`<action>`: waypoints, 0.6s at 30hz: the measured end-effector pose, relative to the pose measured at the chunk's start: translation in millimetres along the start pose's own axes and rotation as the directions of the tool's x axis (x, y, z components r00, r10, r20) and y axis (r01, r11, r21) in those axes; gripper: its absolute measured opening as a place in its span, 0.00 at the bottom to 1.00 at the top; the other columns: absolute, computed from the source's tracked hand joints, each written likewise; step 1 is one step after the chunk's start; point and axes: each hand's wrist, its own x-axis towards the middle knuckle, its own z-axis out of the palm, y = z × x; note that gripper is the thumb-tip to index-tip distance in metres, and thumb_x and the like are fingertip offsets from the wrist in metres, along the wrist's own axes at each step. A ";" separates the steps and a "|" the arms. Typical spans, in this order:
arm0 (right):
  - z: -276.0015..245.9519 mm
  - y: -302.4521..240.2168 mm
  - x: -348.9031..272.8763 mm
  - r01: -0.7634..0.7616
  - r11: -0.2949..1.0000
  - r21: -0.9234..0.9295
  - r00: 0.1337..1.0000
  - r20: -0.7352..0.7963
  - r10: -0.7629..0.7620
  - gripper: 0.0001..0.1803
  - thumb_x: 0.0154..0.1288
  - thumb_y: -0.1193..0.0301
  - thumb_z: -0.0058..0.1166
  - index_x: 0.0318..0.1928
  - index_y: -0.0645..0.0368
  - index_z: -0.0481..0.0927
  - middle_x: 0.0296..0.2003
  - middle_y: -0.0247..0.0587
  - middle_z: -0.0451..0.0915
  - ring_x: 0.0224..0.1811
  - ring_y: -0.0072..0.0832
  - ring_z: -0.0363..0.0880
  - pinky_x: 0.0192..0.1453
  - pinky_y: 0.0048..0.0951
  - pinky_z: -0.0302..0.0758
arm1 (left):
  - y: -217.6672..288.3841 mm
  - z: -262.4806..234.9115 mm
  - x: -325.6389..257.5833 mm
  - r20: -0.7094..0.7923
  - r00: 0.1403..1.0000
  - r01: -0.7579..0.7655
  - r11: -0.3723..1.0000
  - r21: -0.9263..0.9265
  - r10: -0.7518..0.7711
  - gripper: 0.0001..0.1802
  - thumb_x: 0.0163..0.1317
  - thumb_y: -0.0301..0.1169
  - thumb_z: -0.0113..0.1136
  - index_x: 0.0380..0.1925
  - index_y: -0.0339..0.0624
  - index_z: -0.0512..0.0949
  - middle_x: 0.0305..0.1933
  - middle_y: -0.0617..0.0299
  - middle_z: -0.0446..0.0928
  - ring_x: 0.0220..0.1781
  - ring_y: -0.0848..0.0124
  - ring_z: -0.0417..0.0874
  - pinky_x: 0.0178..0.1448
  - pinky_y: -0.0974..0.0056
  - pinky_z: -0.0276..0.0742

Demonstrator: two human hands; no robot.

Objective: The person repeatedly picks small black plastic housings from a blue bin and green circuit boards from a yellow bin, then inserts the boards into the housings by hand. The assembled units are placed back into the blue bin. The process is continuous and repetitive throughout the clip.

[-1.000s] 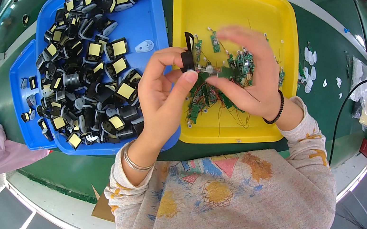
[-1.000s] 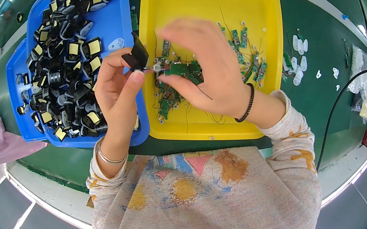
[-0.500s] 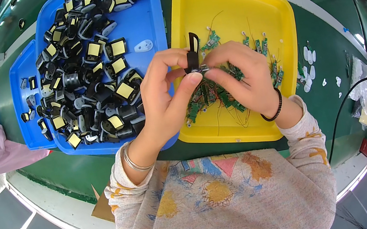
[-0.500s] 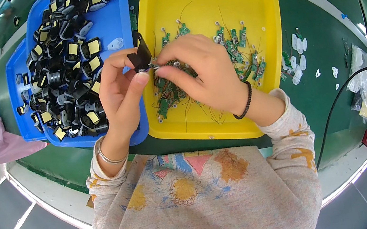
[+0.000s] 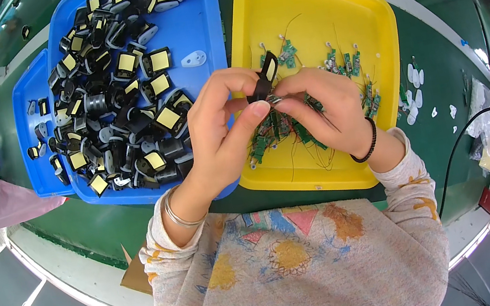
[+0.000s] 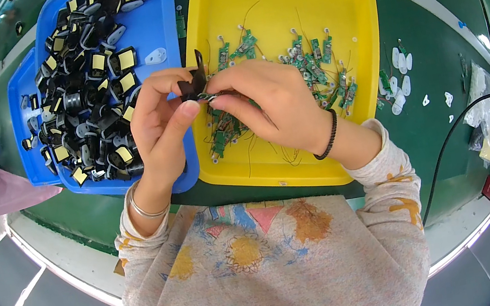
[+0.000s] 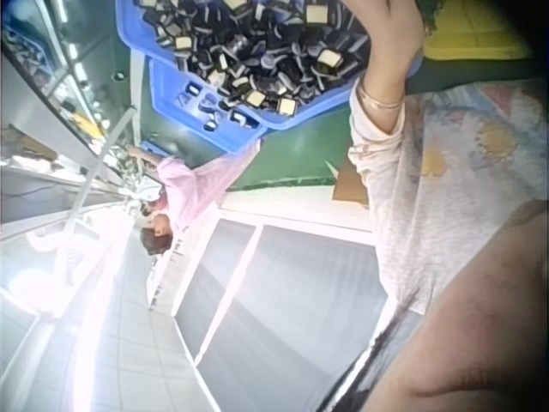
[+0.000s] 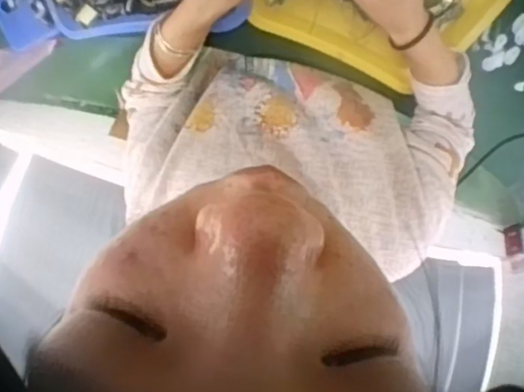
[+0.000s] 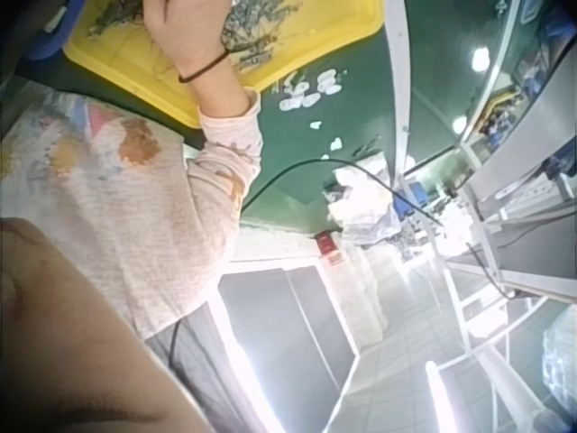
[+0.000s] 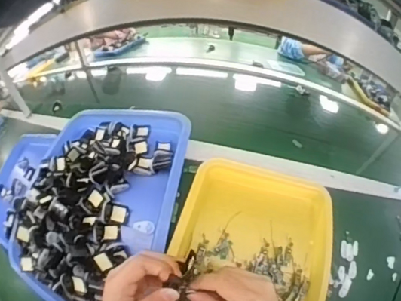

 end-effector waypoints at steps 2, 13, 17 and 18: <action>-0.4 0.3 0.0 -0.058 0.996 0.067 0.998 0.013 0.058 0.05 0.53 0.76 0.55 0.33 0.60 0.75 0.26 0.41 0.76 0.26 0.32 0.76 0.29 0.26 0.71 | -3.0 -2.2 1.0 0.020 1.000 0.001 0.999 0.036 -0.001 0.09 0.53 0.20 0.56 0.35 0.34 0.69 0.40 0.57 0.69 0.41 0.72 0.73 0.45 0.70 0.72; -6.6 -1.4 -3.3 -0.439 0.651 0.619 0.896 0.244 0.372 0.06 0.58 0.77 0.53 0.35 0.62 0.71 0.21 0.31 0.73 0.22 0.17 0.75 0.28 0.15 0.72 | 6.2 -5.5 7.8 -0.061 0.981 0.169 0.962 -0.213 -0.185 0.20 0.54 0.20 0.57 0.45 0.40 0.61 0.39 0.57 0.75 0.40 0.74 0.75 0.46 0.71 0.69; -4.3 -0.8 -1.8 -0.442 0.493 0.749 0.879 0.253 0.404 0.06 0.59 0.77 0.52 0.36 0.62 0.69 0.22 0.31 0.74 0.22 0.16 0.76 0.27 0.14 0.72 | 5.1 -2.9 6.7 0.046 0.961 0.277 0.926 -0.255 -0.274 0.20 0.57 0.21 0.54 0.48 0.40 0.59 0.41 0.54 0.75 0.41 0.74 0.75 0.47 0.70 0.69; -4.2 0.1 -1.7 -0.441 0.468 0.766 0.875 0.251 0.414 0.06 0.59 0.77 0.52 0.36 0.61 0.69 0.23 0.31 0.75 0.22 0.17 0.76 0.26 0.14 0.72 | 3.5 -0.7 6.4 0.068 0.959 0.283 0.931 -0.231 -0.274 0.20 0.57 0.22 0.54 0.48 0.40 0.59 0.40 0.53 0.75 0.41 0.73 0.75 0.47 0.70 0.69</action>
